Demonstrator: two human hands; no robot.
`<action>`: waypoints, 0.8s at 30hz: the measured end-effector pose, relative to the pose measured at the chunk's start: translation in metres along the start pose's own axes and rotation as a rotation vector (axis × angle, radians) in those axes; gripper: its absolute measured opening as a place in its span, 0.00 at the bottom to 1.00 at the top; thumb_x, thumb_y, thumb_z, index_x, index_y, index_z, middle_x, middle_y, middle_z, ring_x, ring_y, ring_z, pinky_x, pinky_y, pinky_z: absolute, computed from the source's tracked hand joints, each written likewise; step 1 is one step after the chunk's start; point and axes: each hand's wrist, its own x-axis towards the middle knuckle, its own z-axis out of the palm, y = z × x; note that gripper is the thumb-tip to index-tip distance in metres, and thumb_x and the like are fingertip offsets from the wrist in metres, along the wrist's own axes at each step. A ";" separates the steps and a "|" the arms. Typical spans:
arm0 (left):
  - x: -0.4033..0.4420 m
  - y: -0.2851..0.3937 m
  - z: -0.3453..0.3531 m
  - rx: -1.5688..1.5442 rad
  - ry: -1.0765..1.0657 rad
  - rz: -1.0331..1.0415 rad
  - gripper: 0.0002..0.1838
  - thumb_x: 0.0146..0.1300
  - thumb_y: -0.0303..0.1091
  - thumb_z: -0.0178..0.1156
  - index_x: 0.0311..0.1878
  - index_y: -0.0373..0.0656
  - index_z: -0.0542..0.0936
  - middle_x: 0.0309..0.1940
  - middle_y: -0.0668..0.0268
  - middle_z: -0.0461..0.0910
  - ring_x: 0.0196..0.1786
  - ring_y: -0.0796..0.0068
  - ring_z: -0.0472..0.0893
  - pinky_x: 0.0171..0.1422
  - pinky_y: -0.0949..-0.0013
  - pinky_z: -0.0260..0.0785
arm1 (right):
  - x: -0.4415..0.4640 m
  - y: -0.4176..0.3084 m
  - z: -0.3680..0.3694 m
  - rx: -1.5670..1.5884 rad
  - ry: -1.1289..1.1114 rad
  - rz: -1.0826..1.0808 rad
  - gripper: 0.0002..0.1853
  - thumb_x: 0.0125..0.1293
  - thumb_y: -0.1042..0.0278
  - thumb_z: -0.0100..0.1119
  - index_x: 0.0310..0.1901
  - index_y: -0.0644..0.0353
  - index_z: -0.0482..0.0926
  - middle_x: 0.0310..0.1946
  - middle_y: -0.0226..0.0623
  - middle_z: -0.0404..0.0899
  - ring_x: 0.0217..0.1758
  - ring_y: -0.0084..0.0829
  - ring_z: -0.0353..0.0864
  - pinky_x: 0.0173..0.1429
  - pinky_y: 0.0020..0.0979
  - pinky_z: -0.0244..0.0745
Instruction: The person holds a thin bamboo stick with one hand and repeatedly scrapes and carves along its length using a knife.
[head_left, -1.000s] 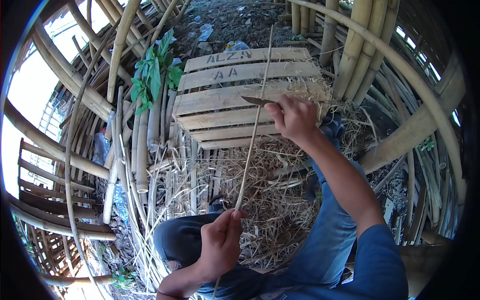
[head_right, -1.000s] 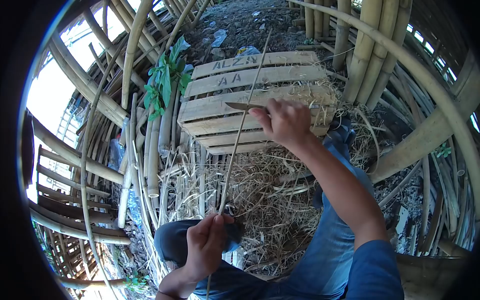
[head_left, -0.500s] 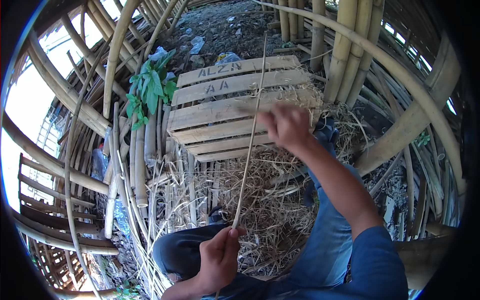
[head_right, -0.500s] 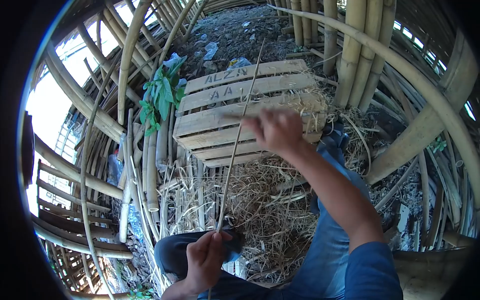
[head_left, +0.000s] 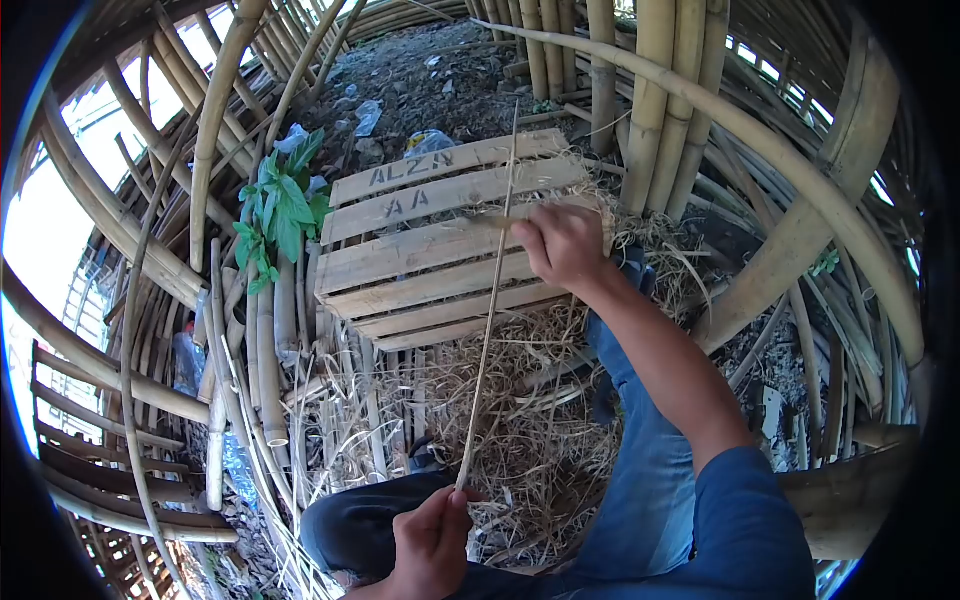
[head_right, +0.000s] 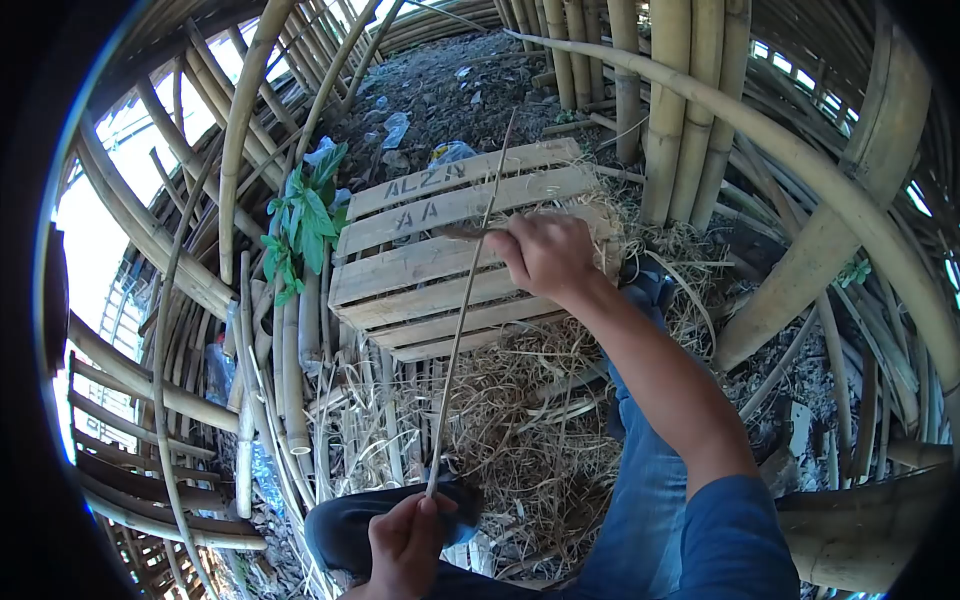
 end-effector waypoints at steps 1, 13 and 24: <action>0.000 0.003 0.001 0.005 0.000 0.001 0.15 0.73 0.33 0.46 0.35 0.33 0.75 0.21 0.74 0.66 0.25 0.86 0.59 0.29 0.77 0.55 | 0.003 0.002 -0.002 0.000 0.004 0.003 0.25 0.72 0.54 0.43 0.16 0.54 0.70 0.08 0.35 0.68 0.09 0.35 0.69 0.13 0.32 0.61; 0.011 -0.009 -0.018 0.157 0.030 -0.248 0.14 0.73 0.32 0.47 0.41 0.31 0.77 0.16 0.77 0.65 0.20 0.92 0.60 0.23 0.81 0.52 | -0.026 0.036 0.015 -0.192 -0.229 0.244 0.21 0.73 0.55 0.36 0.27 0.57 0.72 0.12 0.37 0.70 0.11 0.34 0.70 0.15 0.36 0.64; 0.007 -0.001 -0.029 0.016 0.005 -0.402 0.16 0.74 0.35 0.45 0.41 0.31 0.76 0.15 0.77 0.64 0.17 0.91 0.60 0.21 0.81 0.50 | -0.021 0.022 0.008 -0.267 -0.180 0.435 0.21 0.73 0.54 0.37 0.27 0.57 0.70 0.14 0.38 0.71 0.16 0.41 0.72 0.21 0.39 0.67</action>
